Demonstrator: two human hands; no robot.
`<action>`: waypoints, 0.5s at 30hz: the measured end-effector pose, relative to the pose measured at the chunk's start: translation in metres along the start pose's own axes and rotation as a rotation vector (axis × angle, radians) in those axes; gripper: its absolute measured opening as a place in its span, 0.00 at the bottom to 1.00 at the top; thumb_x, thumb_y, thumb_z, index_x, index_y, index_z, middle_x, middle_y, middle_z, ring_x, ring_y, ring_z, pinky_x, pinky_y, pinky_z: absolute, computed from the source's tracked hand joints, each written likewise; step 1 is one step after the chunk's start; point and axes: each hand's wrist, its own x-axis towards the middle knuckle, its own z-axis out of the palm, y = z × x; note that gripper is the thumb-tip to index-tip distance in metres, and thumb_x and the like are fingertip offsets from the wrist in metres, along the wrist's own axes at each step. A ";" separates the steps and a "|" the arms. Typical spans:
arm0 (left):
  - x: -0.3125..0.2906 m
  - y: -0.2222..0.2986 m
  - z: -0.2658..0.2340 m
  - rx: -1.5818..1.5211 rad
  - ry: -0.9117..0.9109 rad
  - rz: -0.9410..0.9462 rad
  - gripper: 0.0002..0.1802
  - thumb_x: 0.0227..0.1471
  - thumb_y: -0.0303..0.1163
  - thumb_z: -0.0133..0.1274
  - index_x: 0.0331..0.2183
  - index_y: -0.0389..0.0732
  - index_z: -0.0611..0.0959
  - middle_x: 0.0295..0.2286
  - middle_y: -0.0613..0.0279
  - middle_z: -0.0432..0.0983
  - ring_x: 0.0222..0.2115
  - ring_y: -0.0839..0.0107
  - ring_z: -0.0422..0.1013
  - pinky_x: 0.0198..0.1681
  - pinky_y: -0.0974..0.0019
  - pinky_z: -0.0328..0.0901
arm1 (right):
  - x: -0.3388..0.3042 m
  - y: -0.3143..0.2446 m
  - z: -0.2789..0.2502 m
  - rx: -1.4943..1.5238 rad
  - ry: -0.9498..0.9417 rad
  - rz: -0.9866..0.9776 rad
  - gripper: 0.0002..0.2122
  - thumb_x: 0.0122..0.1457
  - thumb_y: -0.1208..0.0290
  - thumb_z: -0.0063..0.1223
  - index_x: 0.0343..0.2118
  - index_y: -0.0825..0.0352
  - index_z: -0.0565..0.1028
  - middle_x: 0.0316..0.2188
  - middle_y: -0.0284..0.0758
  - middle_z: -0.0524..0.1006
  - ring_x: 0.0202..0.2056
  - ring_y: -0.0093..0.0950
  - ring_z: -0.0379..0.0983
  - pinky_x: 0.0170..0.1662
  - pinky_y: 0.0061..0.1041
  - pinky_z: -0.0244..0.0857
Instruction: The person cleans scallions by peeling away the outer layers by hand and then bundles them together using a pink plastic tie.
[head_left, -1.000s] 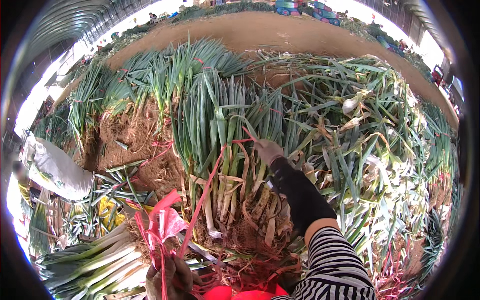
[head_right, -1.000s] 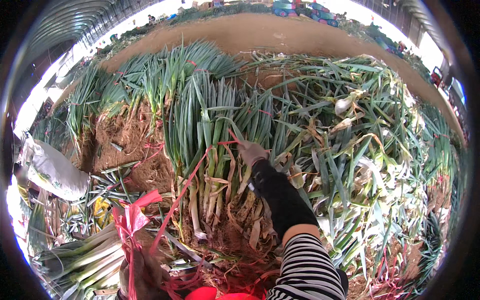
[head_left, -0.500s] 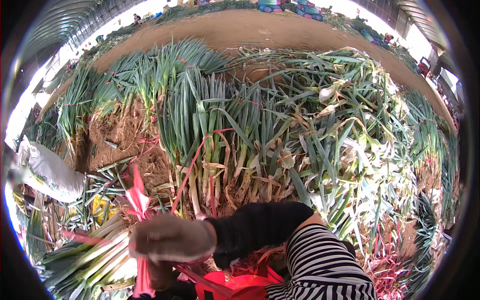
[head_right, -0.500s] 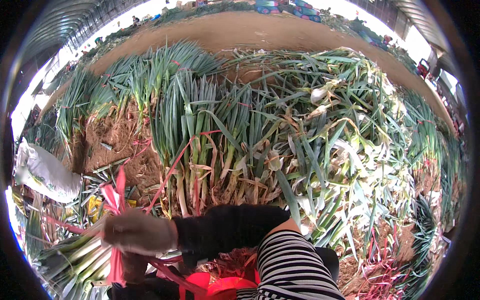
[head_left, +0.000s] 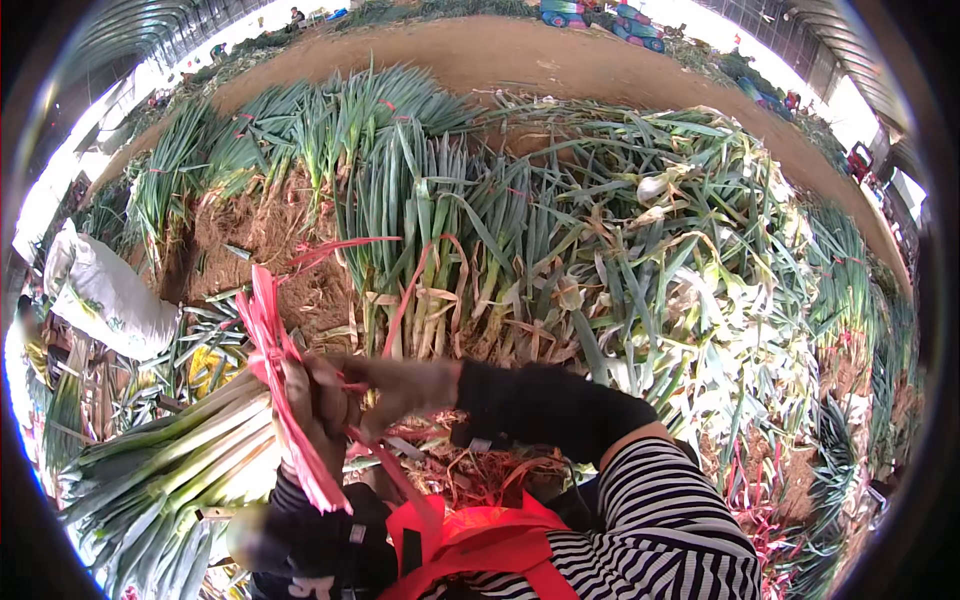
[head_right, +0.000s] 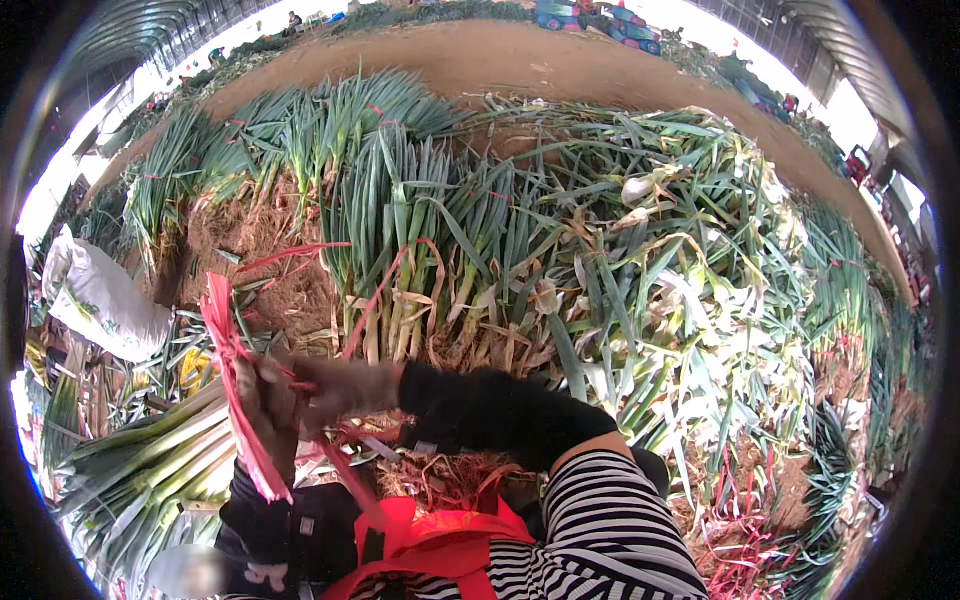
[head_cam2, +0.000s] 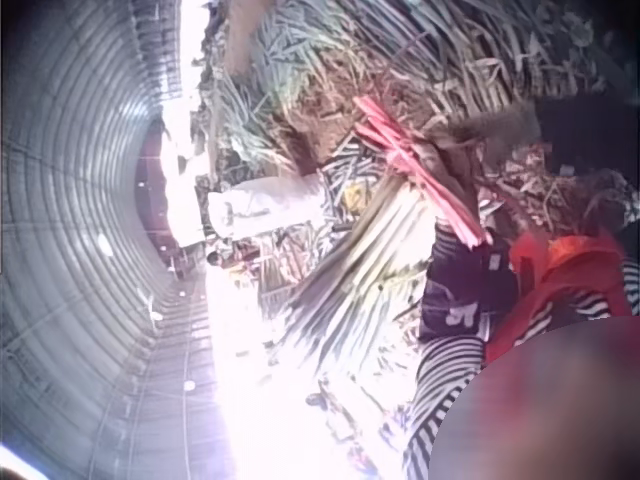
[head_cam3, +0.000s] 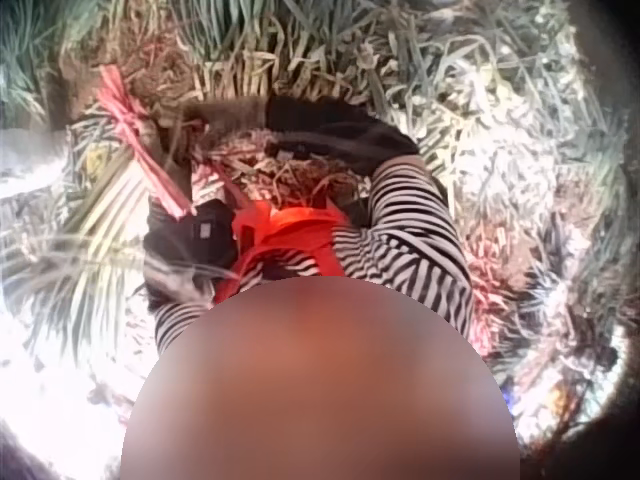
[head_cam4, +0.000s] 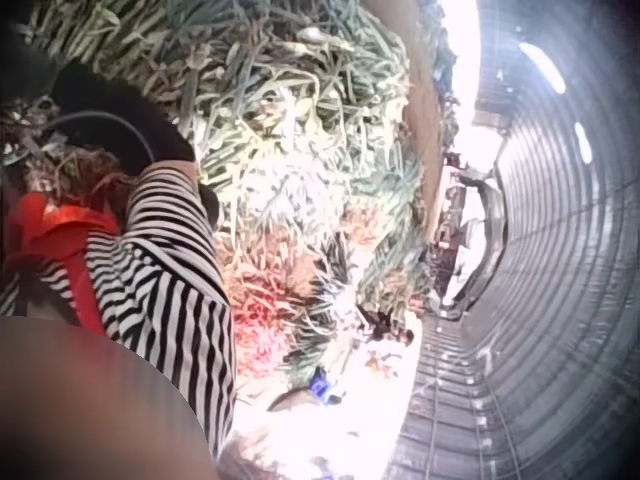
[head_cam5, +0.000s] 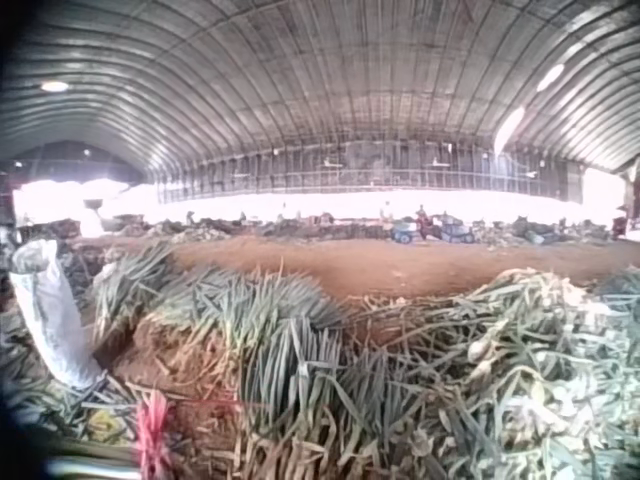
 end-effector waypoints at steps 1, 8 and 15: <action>0.005 0.000 -0.004 0.030 0.024 0.027 0.20 0.60 0.52 0.41 0.29 0.45 0.72 0.10 0.74 0.53 0.08 0.79 0.50 0.13 0.72 0.51 | 0.005 0.005 0.021 -0.002 -0.005 0.000 0.32 0.53 0.65 0.58 0.58 0.70 0.56 0.50 0.39 0.67 0.50 0.24 0.63 0.54 0.24 0.58; -0.009 -0.001 -0.001 -0.268 -0.082 -0.041 0.17 0.58 0.47 0.47 0.36 0.43 0.72 0.22 0.68 0.66 0.22 0.72 0.65 0.30 0.63 0.67 | -0.017 -0.037 0.034 -0.419 0.050 0.249 0.13 0.56 0.73 0.49 0.45 0.65 0.74 0.39 0.36 0.73 0.39 0.23 0.69 0.45 0.23 0.64; -0.008 -0.031 0.017 0.098 -0.614 -0.393 0.22 0.58 0.37 0.48 0.51 0.37 0.70 0.44 0.53 0.72 0.45 0.56 0.70 0.50 0.56 0.65 | -0.160 -0.115 -0.029 -1.199 0.442 0.655 0.23 0.54 0.50 0.52 0.38 0.69 0.74 0.33 0.49 0.76 0.38 0.39 0.74 0.41 0.34 0.65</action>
